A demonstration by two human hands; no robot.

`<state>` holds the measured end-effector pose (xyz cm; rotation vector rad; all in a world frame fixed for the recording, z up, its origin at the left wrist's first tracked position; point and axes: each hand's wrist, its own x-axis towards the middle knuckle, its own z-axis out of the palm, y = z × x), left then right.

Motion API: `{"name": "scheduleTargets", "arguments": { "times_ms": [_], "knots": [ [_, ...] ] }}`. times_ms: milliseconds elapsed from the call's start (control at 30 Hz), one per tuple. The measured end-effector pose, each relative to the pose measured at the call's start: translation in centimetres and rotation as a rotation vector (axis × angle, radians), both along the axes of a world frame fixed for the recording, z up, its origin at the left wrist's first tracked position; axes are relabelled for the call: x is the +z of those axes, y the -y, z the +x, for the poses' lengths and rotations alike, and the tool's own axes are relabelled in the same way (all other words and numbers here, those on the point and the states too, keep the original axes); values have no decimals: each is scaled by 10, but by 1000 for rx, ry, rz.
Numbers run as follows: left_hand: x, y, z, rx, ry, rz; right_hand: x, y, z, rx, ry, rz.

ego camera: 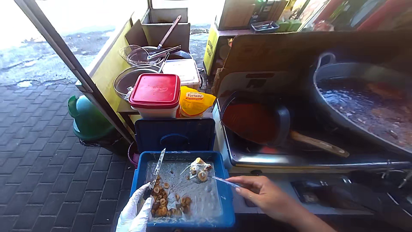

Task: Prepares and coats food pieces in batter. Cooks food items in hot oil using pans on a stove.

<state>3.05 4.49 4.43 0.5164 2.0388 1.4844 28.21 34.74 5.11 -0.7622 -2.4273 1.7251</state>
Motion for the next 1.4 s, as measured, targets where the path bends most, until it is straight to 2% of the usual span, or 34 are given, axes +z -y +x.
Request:
{"name": "scheduleTargets", "arguments": {
  "times_ms": [100, 200, 367, 433, 533, 633, 833, 967, 1067, 1400],
  "knots": [
    [14, -24, 8, -54, -34, -50, 4, -27, 6, 27, 63, -3],
    [24, -54, 15, -103, -89, -70, 29, -66, 19, -4, 79, 35],
    [39, -117, 16, -130, -194, -93, 93, -134, 29, -103, 47, 290],
    [42, -153, 11, -140, -269, -83, 105, -169, 27, -121, 78, 418],
    [48, -213, 3, -205, -380, -107, 101, -216, 12, -123, 113, 640],
    [48, -271, -2, -292, -441, -182, 76, -251, -6, -123, 219, 819],
    [35, -354, -11, -375, -742, -375, 45, -278, -22, -163, 355, 941],
    [28, -384, -17, -451, -883, -446, 29, -289, -20, -92, 355, 1085],
    [18, -399, -24, -524, -964, -390, 28, -291, -21, -98, 401, 1038],
    [10, -426, -22, -533, -1081, -376, 35, -296, -23, -165, 431, 963]
  ]
}}
